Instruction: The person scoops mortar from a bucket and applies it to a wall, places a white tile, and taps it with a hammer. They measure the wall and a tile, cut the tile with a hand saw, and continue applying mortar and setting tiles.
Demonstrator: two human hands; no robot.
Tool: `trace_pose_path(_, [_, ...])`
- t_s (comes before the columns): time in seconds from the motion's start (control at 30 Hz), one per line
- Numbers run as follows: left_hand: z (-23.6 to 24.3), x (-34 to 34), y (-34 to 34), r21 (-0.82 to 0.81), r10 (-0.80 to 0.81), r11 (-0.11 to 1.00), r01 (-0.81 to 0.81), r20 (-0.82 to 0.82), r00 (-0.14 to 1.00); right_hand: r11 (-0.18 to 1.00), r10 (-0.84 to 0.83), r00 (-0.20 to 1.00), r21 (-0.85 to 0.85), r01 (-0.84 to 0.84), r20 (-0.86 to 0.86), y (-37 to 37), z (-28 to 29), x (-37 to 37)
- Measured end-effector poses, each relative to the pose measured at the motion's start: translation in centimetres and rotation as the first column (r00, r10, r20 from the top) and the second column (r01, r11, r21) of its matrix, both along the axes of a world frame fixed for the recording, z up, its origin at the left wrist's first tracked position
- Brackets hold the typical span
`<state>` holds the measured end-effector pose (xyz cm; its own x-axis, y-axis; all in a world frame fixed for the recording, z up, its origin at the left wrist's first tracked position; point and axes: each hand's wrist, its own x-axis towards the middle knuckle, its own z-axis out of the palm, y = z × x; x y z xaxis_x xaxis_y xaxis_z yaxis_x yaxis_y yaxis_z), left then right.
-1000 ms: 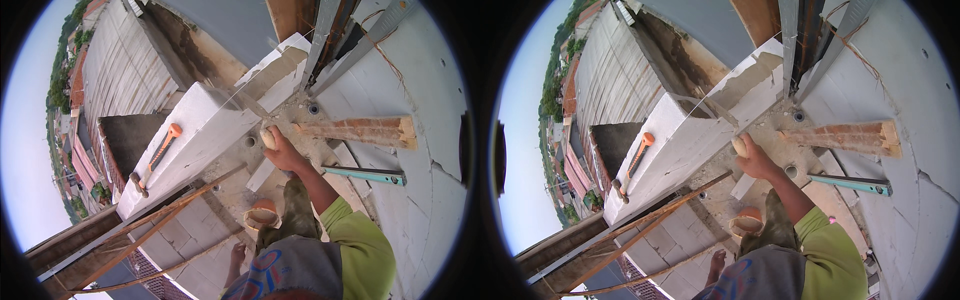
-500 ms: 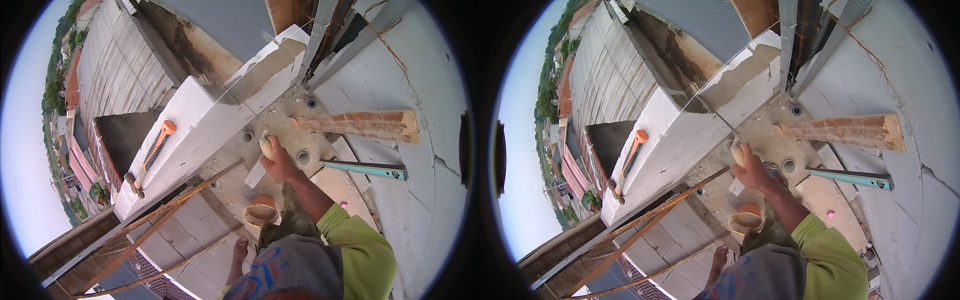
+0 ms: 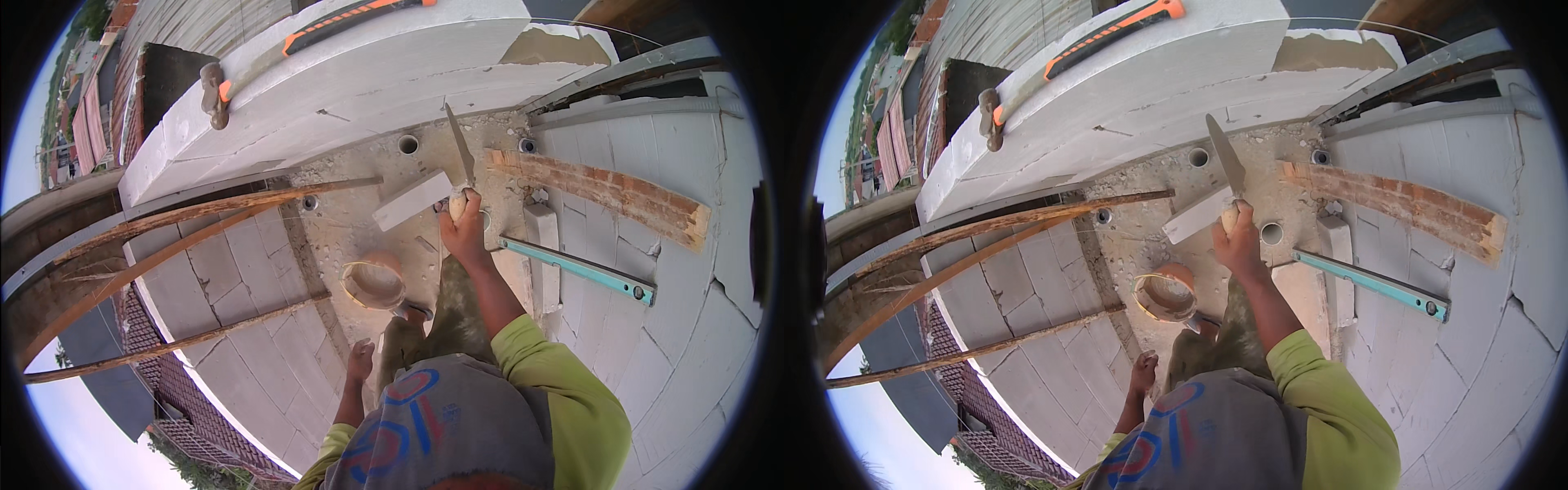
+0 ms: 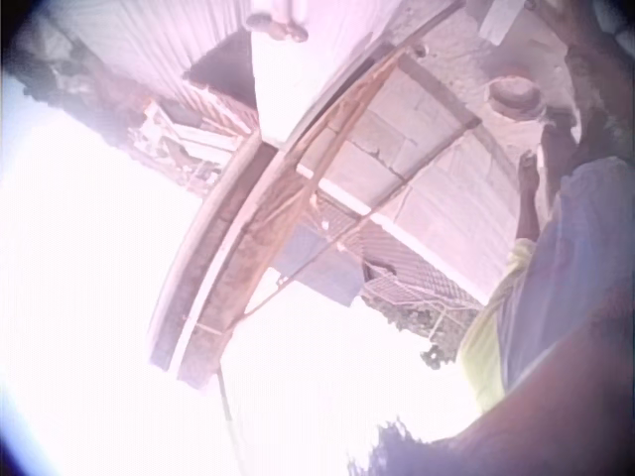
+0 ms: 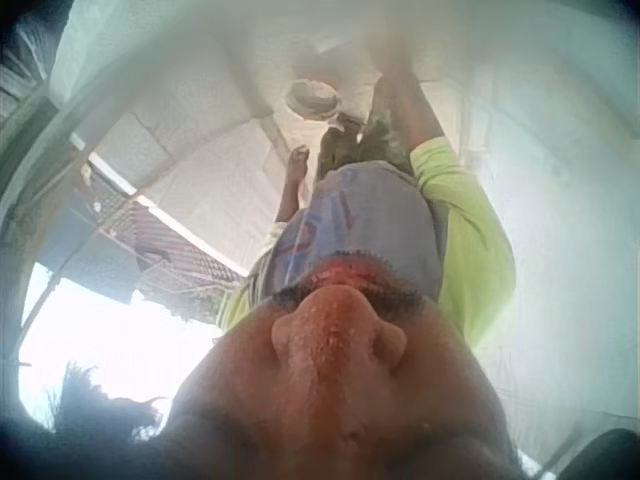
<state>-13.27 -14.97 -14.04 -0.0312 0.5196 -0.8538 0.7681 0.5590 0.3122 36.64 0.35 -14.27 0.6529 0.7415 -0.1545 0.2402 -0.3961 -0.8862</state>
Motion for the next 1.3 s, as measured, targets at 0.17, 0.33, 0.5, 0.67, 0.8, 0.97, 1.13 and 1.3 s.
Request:
trace_pose_path(0.17, [0.2,-5.0,-7.8,0.062,0.284,0.957,-0.285,0.021,0.959,0.634,0.441,0.836,-0.546,-0.547,-0.326,-8.9,-8.1,-16.8])
trace_pose_path(0.33, [-2.5,-15.4,-22.7,0.048,0.698,0.716,-0.697,-0.086,0.711,0.182,0.363,0.616,-0.596,-0.782,-0.698,-11.9,-17.6,-32.6])
trace_pose_path(0.5, [-2.4,-21.7,-37.1,0.080,0.778,0.618,-0.782,-0.207,0.593,-0.011,0.740,0.485,-0.729,-0.684,-0.466,-14.1,-26.2,-41.4])
trace_pose_path(0.67, [-8.1,-16.6,-48.3,0.077,0.886,0.456,-0.887,-0.133,0.444,-0.357,0.897,0.009,-0.738,-0.573,-0.441,-17.1,-23.8,-42.4])
trace_pose_path(0.8, [-15.1,-13.0,-46.2,0.100,0.784,0.538,-0.837,0.306,0.540,-0.403,0.903,-0.079,-0.766,-0.502,-0.423,-19.6,-24.0,-38.1])
trace_pose_path(0.97, [-13.1,-15.0,-43.7,0.109,0.874,0.455,-0.884,0.137,0.467,-0.661,0.692,-0.506,-0.733,-0.157,-0.516,-19.1,-15.6,-31.2])
trace_pose_path(1.13, [-10.1,-16.2,-45.7,0.193,0.846,0.482,-0.855,0.151,0.511,-0.591,0.720,0.044,-0.645,-0.484,-0.693,-18.3,-3.7,-30.8])
trace_pose_path(1.3, [-7.8,-10.6,-45.5,-0.296,0.987,0.125,-0.947,0.133,0.089,-0.486,0.550,0.485,-0.733,-0.475,-0.680,-18.2,5.5,-32.8])
